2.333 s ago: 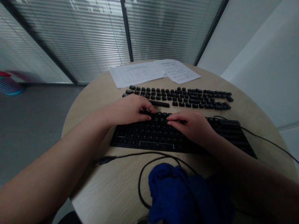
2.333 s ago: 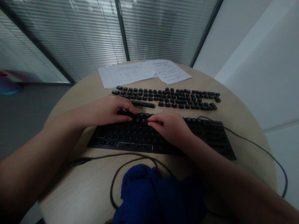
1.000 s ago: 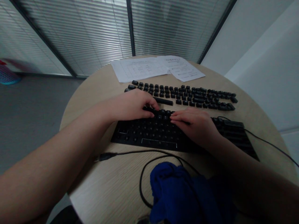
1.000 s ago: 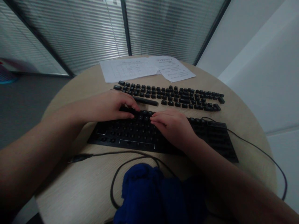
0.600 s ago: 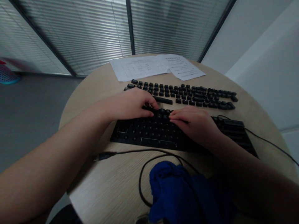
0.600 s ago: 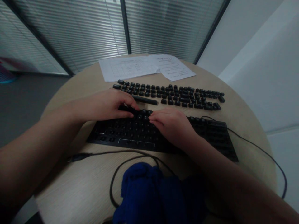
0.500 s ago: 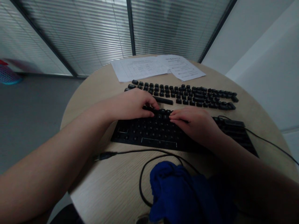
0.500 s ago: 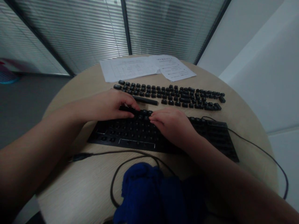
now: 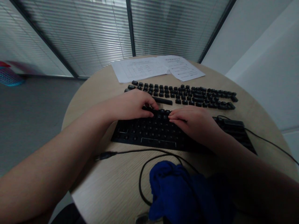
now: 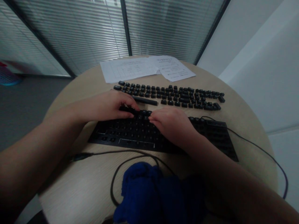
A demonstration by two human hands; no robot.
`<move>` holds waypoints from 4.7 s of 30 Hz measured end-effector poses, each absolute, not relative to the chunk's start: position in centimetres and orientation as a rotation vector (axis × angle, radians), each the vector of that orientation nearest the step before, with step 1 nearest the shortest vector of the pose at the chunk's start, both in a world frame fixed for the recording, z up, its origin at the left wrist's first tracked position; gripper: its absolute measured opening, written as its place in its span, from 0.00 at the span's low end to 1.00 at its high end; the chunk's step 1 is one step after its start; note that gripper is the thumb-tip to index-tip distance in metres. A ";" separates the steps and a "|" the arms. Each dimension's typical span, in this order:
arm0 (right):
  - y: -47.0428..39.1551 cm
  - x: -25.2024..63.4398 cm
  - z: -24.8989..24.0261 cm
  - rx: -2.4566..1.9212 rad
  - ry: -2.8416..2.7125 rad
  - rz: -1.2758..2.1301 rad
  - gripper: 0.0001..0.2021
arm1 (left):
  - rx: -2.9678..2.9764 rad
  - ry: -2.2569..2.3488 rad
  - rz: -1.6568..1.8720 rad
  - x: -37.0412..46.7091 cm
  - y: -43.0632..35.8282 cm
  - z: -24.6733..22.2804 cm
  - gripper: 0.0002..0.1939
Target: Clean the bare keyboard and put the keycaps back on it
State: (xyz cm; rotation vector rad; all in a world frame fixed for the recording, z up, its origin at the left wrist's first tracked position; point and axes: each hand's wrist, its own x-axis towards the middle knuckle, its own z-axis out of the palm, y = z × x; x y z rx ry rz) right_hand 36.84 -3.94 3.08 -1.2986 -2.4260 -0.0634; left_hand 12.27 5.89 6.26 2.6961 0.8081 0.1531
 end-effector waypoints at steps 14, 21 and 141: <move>-4.3 37.0 1.8 -1.279 -2.286 -0.013 0.08 | 2.617 0.953 0.210 9.9 6.9 7.5 0.16; -4.9 36.9 0.9 -1.255 -2.016 -0.029 0.06 | 2.361 1.096 0.817 8.1 6.8 8.5 0.13; -1.4 45.3 3.0 -1.226 -1.737 -0.522 0.11 | 2.726 0.838 -0.132 28.5 23.9 4.3 0.19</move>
